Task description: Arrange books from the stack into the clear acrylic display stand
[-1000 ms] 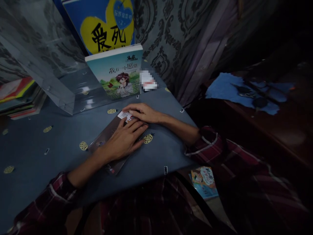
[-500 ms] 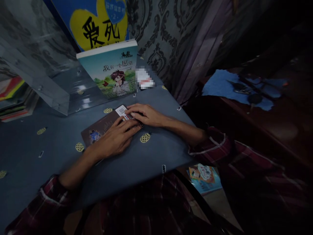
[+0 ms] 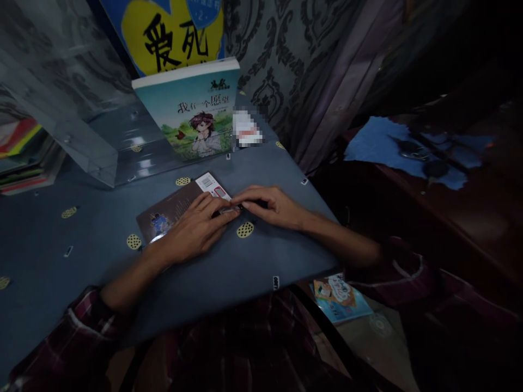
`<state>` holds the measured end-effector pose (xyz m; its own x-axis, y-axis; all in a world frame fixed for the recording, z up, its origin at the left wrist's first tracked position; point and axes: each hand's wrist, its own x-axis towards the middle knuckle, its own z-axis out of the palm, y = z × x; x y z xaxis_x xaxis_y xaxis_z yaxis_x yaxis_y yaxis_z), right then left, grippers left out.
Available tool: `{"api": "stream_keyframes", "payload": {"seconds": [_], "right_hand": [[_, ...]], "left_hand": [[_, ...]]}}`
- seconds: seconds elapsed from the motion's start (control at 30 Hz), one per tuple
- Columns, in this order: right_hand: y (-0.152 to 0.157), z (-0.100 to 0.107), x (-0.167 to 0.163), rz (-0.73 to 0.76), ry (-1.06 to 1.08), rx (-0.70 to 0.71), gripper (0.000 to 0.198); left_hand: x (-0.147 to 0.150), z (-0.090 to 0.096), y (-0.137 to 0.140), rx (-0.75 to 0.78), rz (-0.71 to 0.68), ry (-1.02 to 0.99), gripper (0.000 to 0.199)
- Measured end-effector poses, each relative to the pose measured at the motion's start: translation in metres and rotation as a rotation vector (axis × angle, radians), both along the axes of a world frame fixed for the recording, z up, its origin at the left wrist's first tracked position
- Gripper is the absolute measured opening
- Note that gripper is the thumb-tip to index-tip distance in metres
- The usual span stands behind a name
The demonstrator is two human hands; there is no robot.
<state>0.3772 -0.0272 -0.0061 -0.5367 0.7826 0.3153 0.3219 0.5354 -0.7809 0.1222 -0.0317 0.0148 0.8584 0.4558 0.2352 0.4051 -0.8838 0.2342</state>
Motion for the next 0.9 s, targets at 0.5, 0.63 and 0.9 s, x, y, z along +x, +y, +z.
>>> {"api": "stream_keyframes", "payload": {"seconds": [0.5,0.63,0.9], "right_hand": [[0.003,-0.01,0.002,0.013,-0.033,0.155,0.03],[0.023,-0.006,-0.002,0.055,-0.089,0.183,0.032],[0.075,-0.001,-0.025,0.054,-0.262,0.286,0.037]], "left_hand": [[0.007,-0.001,-0.005,-0.012,0.088,-0.042,0.033],[0.01,-0.008,-0.004,0.016,0.184,-0.079,0.032],[0.009,-0.011,0.019,-0.037,0.428,-0.068,0.034]]}}
